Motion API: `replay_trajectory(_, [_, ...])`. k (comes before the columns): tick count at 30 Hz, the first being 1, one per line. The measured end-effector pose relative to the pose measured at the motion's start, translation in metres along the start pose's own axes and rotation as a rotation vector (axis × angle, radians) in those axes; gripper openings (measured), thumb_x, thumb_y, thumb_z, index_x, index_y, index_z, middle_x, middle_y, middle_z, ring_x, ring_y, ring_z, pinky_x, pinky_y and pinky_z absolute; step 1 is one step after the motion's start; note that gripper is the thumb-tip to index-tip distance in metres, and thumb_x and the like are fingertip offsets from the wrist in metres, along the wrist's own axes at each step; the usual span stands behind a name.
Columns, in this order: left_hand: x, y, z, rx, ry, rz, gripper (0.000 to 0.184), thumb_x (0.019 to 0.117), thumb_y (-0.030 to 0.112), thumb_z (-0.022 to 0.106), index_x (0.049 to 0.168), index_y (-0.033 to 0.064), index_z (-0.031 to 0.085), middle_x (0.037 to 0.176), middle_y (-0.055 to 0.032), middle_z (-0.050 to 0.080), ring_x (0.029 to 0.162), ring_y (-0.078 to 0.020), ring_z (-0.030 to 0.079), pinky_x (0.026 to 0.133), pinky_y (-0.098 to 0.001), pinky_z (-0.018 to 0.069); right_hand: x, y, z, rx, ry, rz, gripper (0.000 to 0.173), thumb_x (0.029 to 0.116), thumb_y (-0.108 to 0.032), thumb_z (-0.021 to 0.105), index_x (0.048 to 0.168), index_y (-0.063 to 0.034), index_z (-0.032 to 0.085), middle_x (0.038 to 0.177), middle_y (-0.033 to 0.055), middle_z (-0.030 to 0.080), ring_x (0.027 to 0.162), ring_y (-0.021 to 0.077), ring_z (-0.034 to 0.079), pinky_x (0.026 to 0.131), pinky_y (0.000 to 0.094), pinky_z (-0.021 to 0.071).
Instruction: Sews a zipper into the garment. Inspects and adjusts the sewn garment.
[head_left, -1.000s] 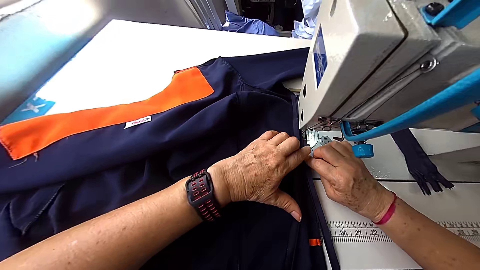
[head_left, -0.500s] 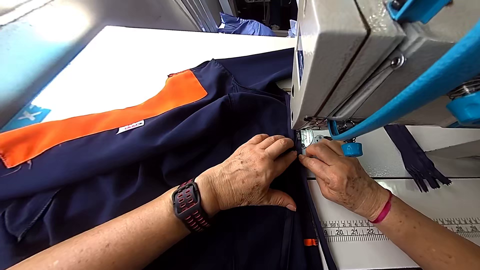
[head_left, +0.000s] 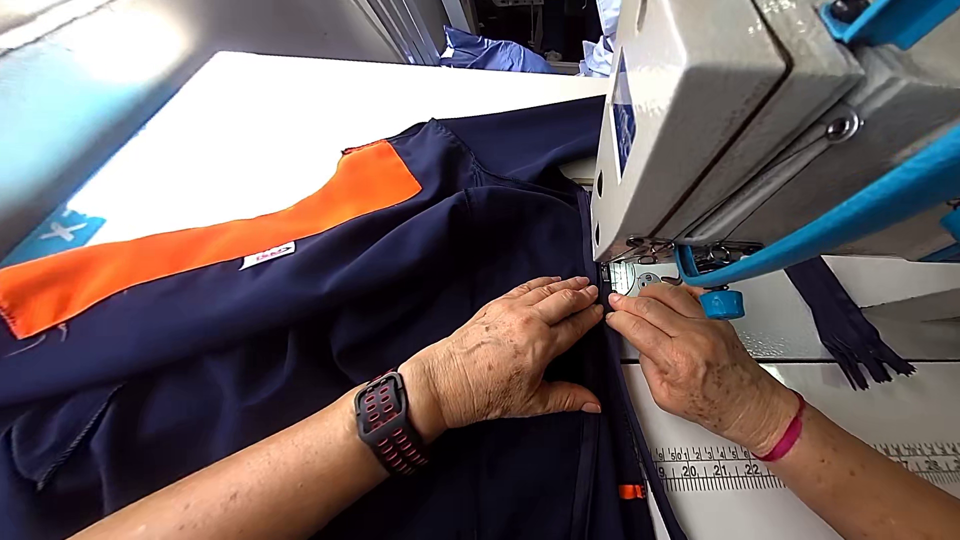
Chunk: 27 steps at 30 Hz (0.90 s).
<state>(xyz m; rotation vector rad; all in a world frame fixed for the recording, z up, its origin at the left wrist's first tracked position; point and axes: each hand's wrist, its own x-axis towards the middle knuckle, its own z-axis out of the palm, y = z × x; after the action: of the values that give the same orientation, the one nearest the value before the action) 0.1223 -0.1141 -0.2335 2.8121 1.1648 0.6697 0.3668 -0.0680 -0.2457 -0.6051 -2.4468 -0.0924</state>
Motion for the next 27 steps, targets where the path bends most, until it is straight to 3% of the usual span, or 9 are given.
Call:
replay_trajectory(3, [0.0, 0.0, 0.0, -0.003, -0.001, -0.007, 0.076, 0.0929, 0.07, 0.048, 0.13, 0.0075, 0.07, 0.136, -0.0117, 0.066, 0.134, -0.0234, 0.058, 0.114, -0.0374, 0.0438, -0.002, 0.001, 0.0, 0.016, -0.004, 0.006, 0.036, 0.0881, -0.008, 0.049, 0.108, -0.011, 0.079, 0.113, 0.0052, 0.076, 0.102, 0.0232, 0.068, 0.086, 0.0431, 0.0457])
replay_trajectory(8, [0.001, 0.0, 0.001, 0.008, 0.007, -0.007, 0.076, 0.093, 0.07, 0.048, 0.129, 0.0067, 0.07, 0.135, -0.0122, 0.067, 0.133, -0.0238, 0.059, 0.113, -0.0375, 0.0442, -0.002, 0.004, 0.002, 0.015, -0.004, 0.016, 0.033, 0.0917, -0.01, 0.051, 0.105, -0.0128, 0.081, 0.115, 0.0038, 0.076, 0.105, 0.0235, 0.067, 0.087, 0.043, 0.045])
replay_trajectory(15, [0.006, -0.004, 0.002, 0.023, 0.013, -0.015, 0.078, 0.0926, 0.069, 0.049, 0.131, 0.0045, 0.069, 0.136, -0.0141, 0.066, 0.135, -0.026, 0.058, 0.114, -0.0392, 0.0434, 0.0, 0.008, 0.003, 0.01, -0.015, 0.041, 0.036, 0.0903, -0.009, 0.049, 0.11, -0.0117, 0.08, 0.119, 0.0053, 0.075, 0.107, 0.0241, 0.067, 0.084, 0.0448, 0.0444])
replay_trajectory(27, [0.016, 0.002, 0.007, 0.015, 0.052, -0.091, 0.077, 0.0884, 0.069, 0.054, 0.127, 0.0039, 0.071, 0.124, -0.015, 0.069, 0.124, -0.0279, 0.063, 0.105, -0.0376, 0.0505, 0.003, 0.012, 0.005, -0.038, -0.01, 0.071, 0.034, 0.0939, -0.008, 0.049, 0.11, -0.0102, 0.079, 0.117, 0.007, 0.075, 0.109, 0.0273, 0.068, 0.089, 0.0487, 0.046])
